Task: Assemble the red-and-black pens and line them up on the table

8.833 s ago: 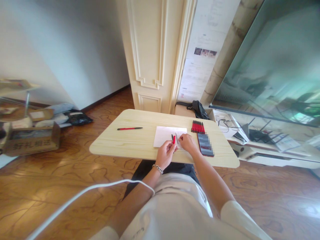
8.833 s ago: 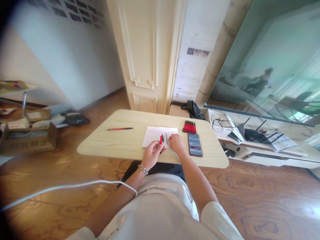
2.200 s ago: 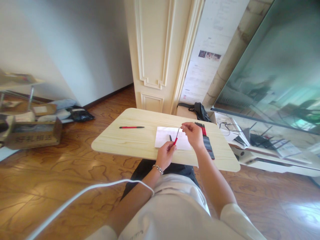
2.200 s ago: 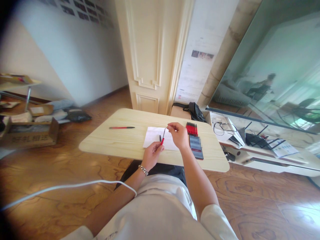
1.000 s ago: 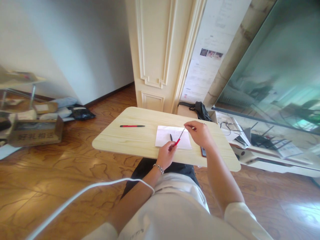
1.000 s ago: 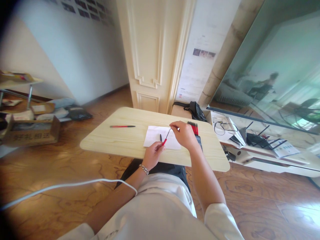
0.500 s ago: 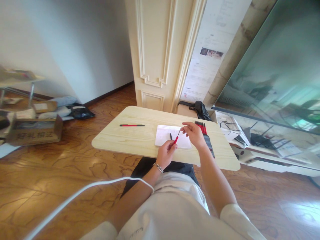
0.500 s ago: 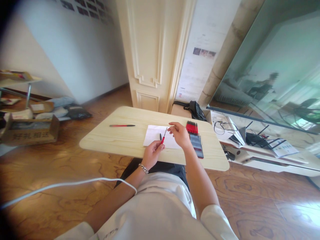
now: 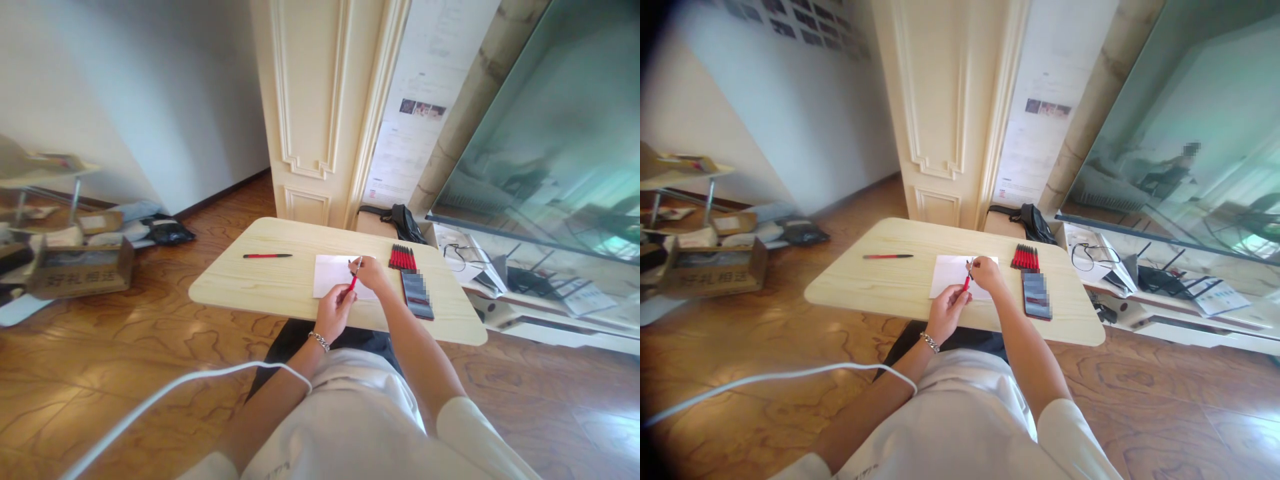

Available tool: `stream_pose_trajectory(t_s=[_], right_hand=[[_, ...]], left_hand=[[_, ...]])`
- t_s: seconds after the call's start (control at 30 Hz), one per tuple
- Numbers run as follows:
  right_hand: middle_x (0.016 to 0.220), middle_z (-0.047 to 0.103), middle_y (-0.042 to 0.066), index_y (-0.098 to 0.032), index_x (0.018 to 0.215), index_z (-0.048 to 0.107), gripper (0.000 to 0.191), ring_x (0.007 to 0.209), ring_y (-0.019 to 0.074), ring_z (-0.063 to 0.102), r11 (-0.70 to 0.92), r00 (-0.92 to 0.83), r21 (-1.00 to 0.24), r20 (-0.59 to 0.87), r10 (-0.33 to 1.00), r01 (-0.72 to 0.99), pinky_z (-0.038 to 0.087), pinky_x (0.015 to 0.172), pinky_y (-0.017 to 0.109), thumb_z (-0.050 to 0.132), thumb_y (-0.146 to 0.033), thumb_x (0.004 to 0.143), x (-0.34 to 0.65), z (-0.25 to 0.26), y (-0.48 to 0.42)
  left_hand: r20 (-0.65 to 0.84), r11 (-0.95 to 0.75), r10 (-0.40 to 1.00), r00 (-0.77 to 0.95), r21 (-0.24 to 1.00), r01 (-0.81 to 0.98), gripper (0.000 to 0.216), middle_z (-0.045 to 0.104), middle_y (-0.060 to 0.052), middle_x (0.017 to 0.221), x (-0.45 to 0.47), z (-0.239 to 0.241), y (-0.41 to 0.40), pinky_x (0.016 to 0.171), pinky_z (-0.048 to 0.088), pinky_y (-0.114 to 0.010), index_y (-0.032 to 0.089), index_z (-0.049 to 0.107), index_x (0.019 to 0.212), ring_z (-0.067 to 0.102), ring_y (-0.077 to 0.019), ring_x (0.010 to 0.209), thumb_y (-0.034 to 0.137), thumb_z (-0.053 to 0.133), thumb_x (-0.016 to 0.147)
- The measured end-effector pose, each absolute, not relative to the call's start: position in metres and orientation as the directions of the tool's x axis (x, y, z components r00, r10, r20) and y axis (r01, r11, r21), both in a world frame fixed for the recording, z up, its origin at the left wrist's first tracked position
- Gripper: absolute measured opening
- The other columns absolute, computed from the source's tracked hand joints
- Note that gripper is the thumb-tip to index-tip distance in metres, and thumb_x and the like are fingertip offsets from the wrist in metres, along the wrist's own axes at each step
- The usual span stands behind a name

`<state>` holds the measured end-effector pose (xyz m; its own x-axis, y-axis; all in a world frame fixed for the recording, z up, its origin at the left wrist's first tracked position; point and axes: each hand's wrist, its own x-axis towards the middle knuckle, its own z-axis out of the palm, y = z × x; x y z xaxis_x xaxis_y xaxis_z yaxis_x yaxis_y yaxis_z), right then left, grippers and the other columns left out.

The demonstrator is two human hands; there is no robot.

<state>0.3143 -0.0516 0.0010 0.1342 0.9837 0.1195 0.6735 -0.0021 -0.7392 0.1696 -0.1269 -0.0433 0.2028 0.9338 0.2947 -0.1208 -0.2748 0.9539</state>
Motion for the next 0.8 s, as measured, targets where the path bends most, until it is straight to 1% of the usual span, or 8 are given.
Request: stream_pose_trajectory(t_s=[0.07, 0.1, 0.13, 0.2, 0.33, 0.47, 0.8], right_hand=[[0.068, 0.067, 0.004, -0.015, 0.094, 0.065, 0.032, 0.055, 0.0126, 0.057, 0.092, 0.176, -0.895, 0.185, 0.967, 0.436, 0.042, 0.051, 0.023, 0.057, -0.04, 0.076, 0.325, 0.015, -0.059], [0.069, 0.068, 0.003, -0.015, 0.103, 0.062, 0.038, 0.053, 0.0116, 0.055, 0.149, 0.198, -0.933, 0.222, 0.955, 0.328, 0.042, 0.05, 0.023, 0.058, -0.042, 0.076, 0.33, 0.024, -0.064], [0.072, 0.068, 0.003, -0.016, 0.108, 0.06, 0.042, 0.053, 0.011, 0.055, 0.211, 0.208, -0.944, 0.266, 0.941, 0.252, 0.043, 0.05, 0.022, 0.058, -0.043, 0.076, 0.334, 0.034, -0.069], [0.079, 0.069, 0.005, -0.018, 0.111, 0.058, 0.045, 0.057, 0.011, 0.057, 0.303, 0.217, -0.936, 0.337, 0.916, 0.178, 0.044, 0.052, 0.023, 0.058, -0.046, 0.076, 0.339, 0.052, -0.079], [0.083, 0.07, 0.005, -0.02, 0.11, 0.055, 0.045, 0.06, 0.0118, 0.058, 0.366, 0.273, -0.912, 0.406, 0.872, 0.186, 0.044, 0.052, 0.023, 0.059, -0.048, 0.076, 0.337, 0.071, -0.092], [0.081, 0.069, 0.005, -0.02, 0.108, 0.055, 0.041, 0.06, 0.0119, 0.057, 0.403, 0.26, -0.892, 0.446, 0.856, 0.205, 0.043, 0.051, 0.022, 0.06, -0.045, 0.077, 0.33, 0.069, -0.096], [0.079, 0.069, 0.005, -0.019, 0.107, 0.058, 0.039, 0.06, 0.0134, 0.058, 0.382, 0.214, -0.875, 0.451, 0.867, 0.296, 0.043, 0.051, 0.024, 0.06, -0.044, 0.078, 0.328, 0.064, -0.101]], left_hand=[[0.302, -0.285, 0.93, 0.21, 0.953, -0.106, 0.029, 0.069, -0.007, 0.087, 0.17, -0.044, -0.127, 0.078, 0.052, -0.031, 0.017, 0.061, 0.099, 0.066, -0.0169, 0.082, 0.042, 0.055, 0.085], [0.304, -0.29, 0.929, 0.21, 0.952, -0.097, 0.029, 0.069, -0.007, 0.087, 0.17, -0.044, -0.127, 0.078, 0.051, -0.03, 0.017, 0.061, 0.099, 0.066, -0.0167, 0.081, 0.042, 0.055, 0.085], [0.305, -0.293, 0.929, 0.208, 0.952, -0.087, 0.029, 0.069, -0.006, 0.086, 0.17, -0.044, -0.127, 0.078, 0.051, -0.03, 0.017, 0.061, 0.099, 0.065, -0.0167, 0.081, 0.042, 0.055, 0.085], [0.308, -0.3, 0.93, 0.202, 0.951, -0.071, 0.029, 0.069, -0.006, 0.086, 0.17, -0.045, -0.127, 0.078, 0.051, -0.03, 0.017, 0.062, 0.099, 0.065, -0.0167, 0.081, 0.042, 0.056, 0.085], [0.317, -0.313, 0.927, 0.201, 0.948, -0.05, 0.03, 0.069, -0.007, 0.088, 0.17, -0.044, -0.127, 0.078, 0.051, -0.031, 0.017, 0.062, 0.1, 0.065, -0.0172, 0.081, 0.042, 0.056, 0.085], [0.307, -0.306, 0.93, 0.202, 0.951, -0.04, 0.031, 0.069, -0.007, 0.088, 0.169, -0.043, -0.127, 0.076, 0.051, -0.03, 0.018, 0.063, 0.101, 0.065, -0.0175, 0.081, 0.043, 0.057, 0.084], [0.302, -0.3, 0.929, 0.212, 0.953, -0.042, 0.032, 0.069, -0.006, 0.086, 0.169, -0.044, -0.126, 0.076, 0.05, -0.029, 0.017, 0.063, 0.101, 0.064, -0.0173, 0.08, 0.044, 0.056, 0.085]])
